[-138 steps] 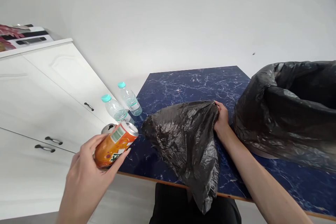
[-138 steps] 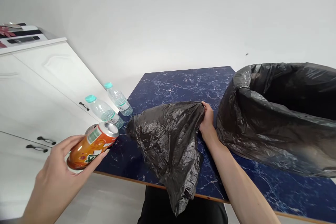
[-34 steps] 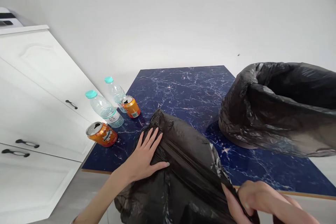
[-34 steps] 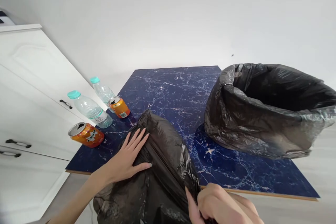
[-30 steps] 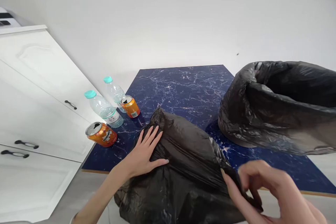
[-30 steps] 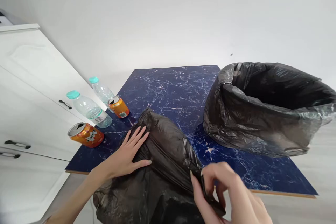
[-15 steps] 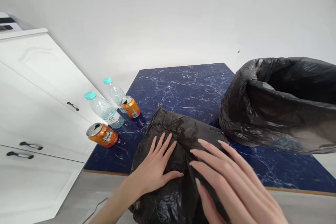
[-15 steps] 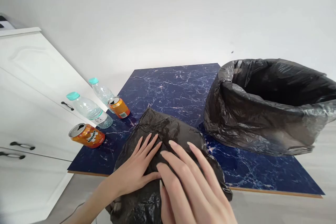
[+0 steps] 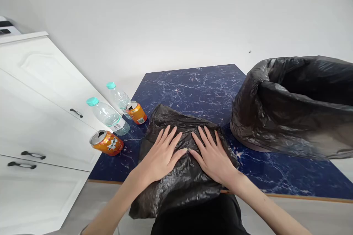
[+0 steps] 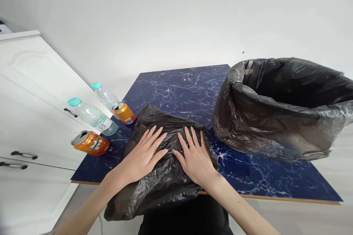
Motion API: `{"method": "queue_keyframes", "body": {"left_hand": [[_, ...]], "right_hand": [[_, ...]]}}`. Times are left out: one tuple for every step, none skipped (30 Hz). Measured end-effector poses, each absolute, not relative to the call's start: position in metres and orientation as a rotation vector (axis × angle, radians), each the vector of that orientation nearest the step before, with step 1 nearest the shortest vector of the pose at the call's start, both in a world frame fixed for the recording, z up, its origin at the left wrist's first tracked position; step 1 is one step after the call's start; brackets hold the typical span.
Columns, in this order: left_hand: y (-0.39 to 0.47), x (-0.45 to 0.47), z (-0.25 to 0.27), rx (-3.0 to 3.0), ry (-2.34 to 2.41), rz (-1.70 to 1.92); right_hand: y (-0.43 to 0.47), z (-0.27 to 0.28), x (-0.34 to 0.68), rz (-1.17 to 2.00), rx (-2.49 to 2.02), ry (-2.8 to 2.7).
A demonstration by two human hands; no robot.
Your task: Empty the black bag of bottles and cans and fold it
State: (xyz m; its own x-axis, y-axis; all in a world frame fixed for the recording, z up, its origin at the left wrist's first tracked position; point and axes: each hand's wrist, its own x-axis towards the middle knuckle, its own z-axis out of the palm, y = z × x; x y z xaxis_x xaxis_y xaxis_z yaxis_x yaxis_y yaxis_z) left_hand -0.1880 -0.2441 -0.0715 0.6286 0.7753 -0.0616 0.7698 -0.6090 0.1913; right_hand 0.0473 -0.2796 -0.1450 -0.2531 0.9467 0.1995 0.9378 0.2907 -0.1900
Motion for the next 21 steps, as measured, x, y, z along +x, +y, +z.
{"method": "queue_keyframes", "body": {"left_hand": [[-0.244, -0.182, -0.07, 2.658, 1.258, 0.042], [-0.244, -0.177, -0.071, 2.663, 1.251, 0.033], [-0.244, -0.174, -0.075, 2.664, 1.253, 0.02], [-0.244, -0.173, -0.079, 2.662, 1.26, 0.01], [-0.244, -0.174, -0.085, 2.661, 1.27, 0.009], [-0.244, -0.175, -0.092, 2.664, 1.278, 0.018], [-0.244, -0.178, -0.098, 2.67, 1.285, 0.033], [-0.244, -0.181, -0.103, 2.68, 1.289, 0.052], [-0.244, -0.184, -0.107, 2.695, 1.287, 0.075], [-0.245, -0.188, -0.109, 2.711, 1.278, 0.1], [-0.245, -0.192, -0.109, 2.726, 1.265, 0.129], [-0.247, -0.197, -0.108, 2.738, 1.245, 0.16], [-0.248, -0.202, -0.106, 2.746, 1.22, 0.195], [-0.25, -0.207, -0.103, 2.748, 1.192, 0.23], [-0.253, -0.214, -0.1, 2.746, 1.16, 0.262], [-0.257, -0.222, -0.096, 2.741, 1.12, 0.292], [-0.261, -0.23, -0.092, 2.734, 1.081, 0.322], [-0.266, -0.239, -0.089, 2.724, 1.046, 0.356], [-0.272, -0.248, -0.085, 2.71, 1.017, 0.391], [-0.279, -0.257, -0.082, 2.695, 0.991, 0.42], [-0.286, -0.266, -0.078, 2.679, 0.969, 0.44]], "right_hand": [[-0.275, -0.144, 0.046, 0.051, -1.725, -2.289], [-0.271, -0.143, 0.045, 0.053, -1.724, -2.293], [-0.268, -0.143, 0.045, 0.052, -1.721, -2.297], [-0.266, -0.143, 0.045, 0.052, -1.715, -2.3], [-0.265, -0.143, 0.047, 0.053, -1.707, -2.301], [-0.264, -0.143, 0.048, 0.058, -1.698, -2.3], [-0.265, -0.143, 0.051, 0.066, -1.685, -2.299], [-0.265, -0.143, 0.053, 0.076, -1.668, -2.3], [-0.266, -0.144, 0.056, 0.087, -1.65, -2.301], [-0.266, -0.145, 0.059, 0.097, -1.632, -2.302], [-0.267, -0.145, 0.062, 0.106, -1.614, -2.302], [-0.267, -0.145, 0.065, 0.115, -1.599, -2.301], [-0.268, -0.145, 0.067, 0.125, -1.586, -2.299], [-0.27, -0.143, 0.07, 0.134, -1.572, -2.296], [-0.272, -0.14, 0.073, 0.138, -1.549, -2.299], [-0.276, -0.136, 0.076, 0.133, -1.507, -2.313], [-0.281, -0.13, 0.08, 0.12, -1.445, -2.342], [-0.288, -0.122, 0.084, 0.103, -1.364, -2.384], [-0.295, -0.115, 0.089, 0.083, -1.264, -2.441], [-0.304, -0.107, 0.095, 0.079, -1.167, -2.503], [-0.312, -0.1, 0.101, 0.093, -1.091, -2.566]]}}
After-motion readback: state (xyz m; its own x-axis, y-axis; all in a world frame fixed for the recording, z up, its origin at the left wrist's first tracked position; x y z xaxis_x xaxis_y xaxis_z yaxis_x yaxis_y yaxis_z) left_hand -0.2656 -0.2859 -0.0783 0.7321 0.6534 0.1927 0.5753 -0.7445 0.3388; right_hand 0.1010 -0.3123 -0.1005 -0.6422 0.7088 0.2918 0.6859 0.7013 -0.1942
